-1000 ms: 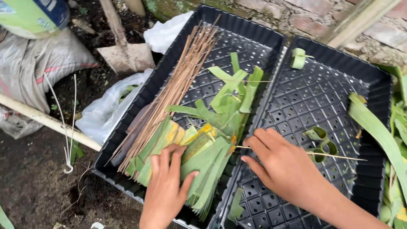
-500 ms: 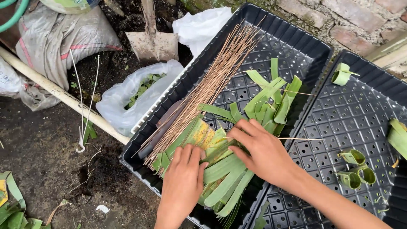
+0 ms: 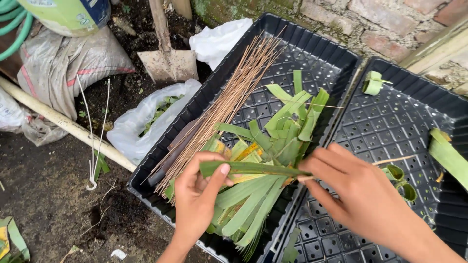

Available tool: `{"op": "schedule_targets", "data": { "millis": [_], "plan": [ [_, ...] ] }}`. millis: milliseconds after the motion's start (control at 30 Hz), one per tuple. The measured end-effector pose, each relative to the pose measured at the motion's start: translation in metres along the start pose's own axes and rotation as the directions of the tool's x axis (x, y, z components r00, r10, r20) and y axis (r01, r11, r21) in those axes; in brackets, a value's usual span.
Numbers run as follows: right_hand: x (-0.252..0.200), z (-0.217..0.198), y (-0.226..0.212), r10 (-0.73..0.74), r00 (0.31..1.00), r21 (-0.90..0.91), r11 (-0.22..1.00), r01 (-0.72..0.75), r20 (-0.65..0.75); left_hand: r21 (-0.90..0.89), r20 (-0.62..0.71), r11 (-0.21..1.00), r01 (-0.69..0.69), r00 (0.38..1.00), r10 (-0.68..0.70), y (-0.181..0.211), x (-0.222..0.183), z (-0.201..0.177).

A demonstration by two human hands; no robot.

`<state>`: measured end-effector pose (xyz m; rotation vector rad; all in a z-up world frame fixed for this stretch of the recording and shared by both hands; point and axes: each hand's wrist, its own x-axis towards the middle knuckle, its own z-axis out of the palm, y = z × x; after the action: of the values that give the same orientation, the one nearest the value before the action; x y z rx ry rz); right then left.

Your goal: Folding and rolling leaf strips into small cylindrical containers and securing them with thin sticks for agricultural use.

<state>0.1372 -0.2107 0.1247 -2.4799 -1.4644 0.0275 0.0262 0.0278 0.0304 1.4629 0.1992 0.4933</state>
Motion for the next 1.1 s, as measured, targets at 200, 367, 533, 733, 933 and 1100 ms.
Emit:
{"op": "schedule_targets", "data": {
  "millis": [200, 367, 533, 733, 933, 1100],
  "plan": [
    [-0.066, -0.006, 0.015, 0.196, 0.968, 0.087, 0.973, -0.212, 0.159, -0.19, 0.138, 0.978, 0.082, 0.989, -0.056, 0.013, 0.02, 0.066],
    [-0.109, -0.02, 0.021, 0.306, 0.951, -0.075, 0.949, -0.308, -0.038, -0.189, 0.467, 0.982, 0.013, 0.881, 0.078, 0.036, 0.029, 0.129],
    [-0.15, -0.024, 0.024, 0.594, 0.796, 0.0, 0.801, -0.598, -0.113, -0.075, 0.69, 0.976, 0.205, 0.718, -0.097, 0.021, 0.024, 0.186],
    [-0.183, -0.019, 0.035, 0.587, 0.756, 0.208, 0.81, -0.548, -0.289, -0.035, 0.885, 0.993, 0.114, 0.465, -0.022, 0.011, 0.002, 0.229],
    [-0.194, -0.02, 0.046, 0.541, 0.739, 0.325, 0.839, -0.437, -0.401, 0.072, 0.9, 0.989, 0.127, 0.419, -0.119, 0.001, -0.005, 0.252],
    [-0.203, -0.009, 0.053, 0.867, 0.355, 0.615, 0.499, -0.611, -0.35, 0.24, 0.937, 0.971, -0.003, 0.262, -0.231, -0.015, -0.005, 0.254]
  ]
}}
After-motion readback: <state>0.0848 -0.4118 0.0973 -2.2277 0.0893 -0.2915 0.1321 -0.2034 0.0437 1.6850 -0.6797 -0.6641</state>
